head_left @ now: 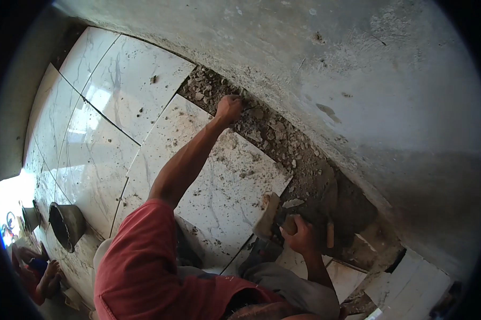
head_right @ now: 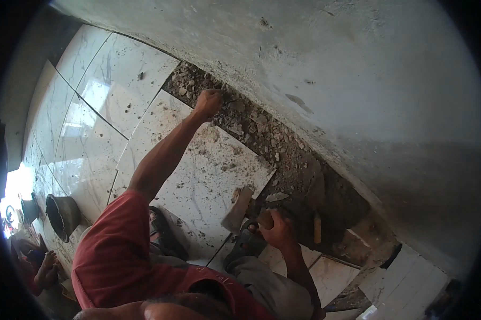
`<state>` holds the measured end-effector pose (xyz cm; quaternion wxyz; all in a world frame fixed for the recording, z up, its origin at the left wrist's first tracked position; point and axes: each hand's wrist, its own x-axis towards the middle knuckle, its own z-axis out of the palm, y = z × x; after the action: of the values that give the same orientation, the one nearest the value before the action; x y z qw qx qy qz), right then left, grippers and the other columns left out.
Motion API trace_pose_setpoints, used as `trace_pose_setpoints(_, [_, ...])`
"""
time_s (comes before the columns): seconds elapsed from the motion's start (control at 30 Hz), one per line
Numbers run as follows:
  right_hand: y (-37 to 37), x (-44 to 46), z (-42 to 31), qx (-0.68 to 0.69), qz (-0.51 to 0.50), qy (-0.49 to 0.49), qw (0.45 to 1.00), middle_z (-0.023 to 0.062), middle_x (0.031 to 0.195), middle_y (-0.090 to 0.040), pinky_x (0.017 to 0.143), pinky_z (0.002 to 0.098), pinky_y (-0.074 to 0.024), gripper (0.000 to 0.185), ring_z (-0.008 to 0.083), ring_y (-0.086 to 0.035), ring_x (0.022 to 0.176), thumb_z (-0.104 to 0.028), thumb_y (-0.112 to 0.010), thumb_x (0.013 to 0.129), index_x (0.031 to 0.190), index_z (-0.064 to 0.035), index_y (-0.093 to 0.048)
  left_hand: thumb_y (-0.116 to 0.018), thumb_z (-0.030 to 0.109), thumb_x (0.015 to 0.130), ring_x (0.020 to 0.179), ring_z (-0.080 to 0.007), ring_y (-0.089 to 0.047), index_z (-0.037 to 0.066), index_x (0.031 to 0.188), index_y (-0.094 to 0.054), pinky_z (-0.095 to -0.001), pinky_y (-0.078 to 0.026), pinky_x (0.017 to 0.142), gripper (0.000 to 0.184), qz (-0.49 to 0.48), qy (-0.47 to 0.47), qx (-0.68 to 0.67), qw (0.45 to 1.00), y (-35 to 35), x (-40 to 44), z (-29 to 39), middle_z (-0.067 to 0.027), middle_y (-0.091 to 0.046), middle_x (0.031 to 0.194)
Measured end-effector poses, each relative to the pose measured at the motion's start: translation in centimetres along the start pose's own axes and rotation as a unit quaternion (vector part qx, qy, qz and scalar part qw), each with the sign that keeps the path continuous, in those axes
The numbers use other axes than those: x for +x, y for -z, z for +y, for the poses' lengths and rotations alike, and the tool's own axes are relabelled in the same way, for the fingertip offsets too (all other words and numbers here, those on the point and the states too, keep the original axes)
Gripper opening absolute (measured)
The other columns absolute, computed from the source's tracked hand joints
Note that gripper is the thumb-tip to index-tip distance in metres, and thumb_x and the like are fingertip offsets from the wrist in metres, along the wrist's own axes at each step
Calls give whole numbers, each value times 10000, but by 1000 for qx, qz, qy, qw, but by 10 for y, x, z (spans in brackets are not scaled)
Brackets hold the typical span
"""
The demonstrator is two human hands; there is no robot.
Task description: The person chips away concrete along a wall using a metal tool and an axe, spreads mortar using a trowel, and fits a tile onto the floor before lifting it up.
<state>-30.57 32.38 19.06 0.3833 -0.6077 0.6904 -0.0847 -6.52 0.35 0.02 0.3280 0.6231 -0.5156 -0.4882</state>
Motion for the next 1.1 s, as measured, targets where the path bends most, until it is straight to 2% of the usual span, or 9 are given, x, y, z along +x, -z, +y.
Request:
trace_pose_setpoints(0.1, [-9, 14, 16, 18, 10, 69, 997, 215, 859, -625, 655, 459, -490, 326, 420, -602, 834, -176, -677, 736, 1001, -46, -540, -484, 170, 778, 595, -261, -627, -5, 838, -634, -364, -492, 582, 239, 8, 46, -22, 999, -8, 3, -5, -156, -635, 679])
trace_pose_setpoints(0.27, [10, 66, 5, -37, -7, 87, 996, 199, 829, -617, 634, 456, -488, 301, 410, -607, 806, -150, -655, 738, 994, -37, -542, -490, 39, 777, 518, -199, -579, -19, 749, -598, -333, -451, 461, 126, -76, 130, -172, 974, -7, -6, 22, -132, -593, 638])
trace_pose_setpoints(0.53, [31, 163, -27, -89, 101, 471, 872, 155, 777, -622, 602, 436, -509, 275, 378, -622, 720, -189, -656, 713, 924, -47, -553, -550, -46, 809, 523, -234, -572, -44, 728, -553, -383, -540, 519, 81, -48, 217, -307, 925, -13, 4, 41, -134, -573, 674])
trace_pose_setpoints(0.63, [19, 207, -6, -171, 57, 201, 963, 182, 738, -596, 603, 447, -508, 188, 367, -620, 697, -158, -635, 732, 864, -35, -583, -550, -37, 822, 540, -235, -585, -53, 757, -562, -381, -548, 522, 67, -36, 235, -282, 930, -11, 5, 40, -138, -570, 673])
trace_pose_setpoints(0.73, [17, 223, 15, -158, 87, 127, 975, 163, 720, -603, 573, 430, -515, 149, 339, -624, 639, -187, -622, 760, 814, -52, -591, -543, -39, 816, 571, -242, -609, -64, 752, -578, -377, -560, 527, 77, -101, 205, -331, 915, -6, 16, 42, -145, -580, 684])
trace_pose_setpoints(0.87, [19, 179, -12, -15, 129, 504, 854, 125, 691, -598, 510, 403, -500, 125, 288, -632, 616, -200, -601, 798, 764, -82, -574, -528, -55, 777, 518, -290, -616, -110, 714, -585, -375, -472, 405, 102, -14, 213, -288, 933, -14, 6, 51, -205, -592, 648])
trace_pose_setpoints(0.97, [4, 209, 6, -103, 71, 441, 889, 139, 805, -637, 542, 426, -524, 133, 298, -654, 680, -180, -611, 759, 833, -82, -560, -550, -39, 776, 561, -281, -627, -93, 718, -596, -375, -508, 466, 92, -29, 210, -249, 945, -17, 7, 41, -187, -605, 672])
trace_pose_setpoints(1.0, [8, 222, 3, -166, 42, 270, 947, 153, 776, -624, 550, 422, -520, 174, 317, -642, 652, -203, -615, 766, 837, -68, -531, -571, -25, 778, 610, -279, -639, -79, 721, -599, -385, -555, 537, 83, -39, 198, -215, 955, -15, 7, 46, -168, -613, 698])
trace_pose_setpoints(1.1, [21, 221, 1, -186, 42, 266, 945, 175, 769, -615, 553, 418, -510, 193, 339, -630, 642, -220, -595, 788, 877, -63, -526, -538, -39, 783, 535, -258, -624, -77, 741, -613, -346, -486, 437, 94, -83, 101, -112, 985, -14, 2, 59, -177, -621, 671])
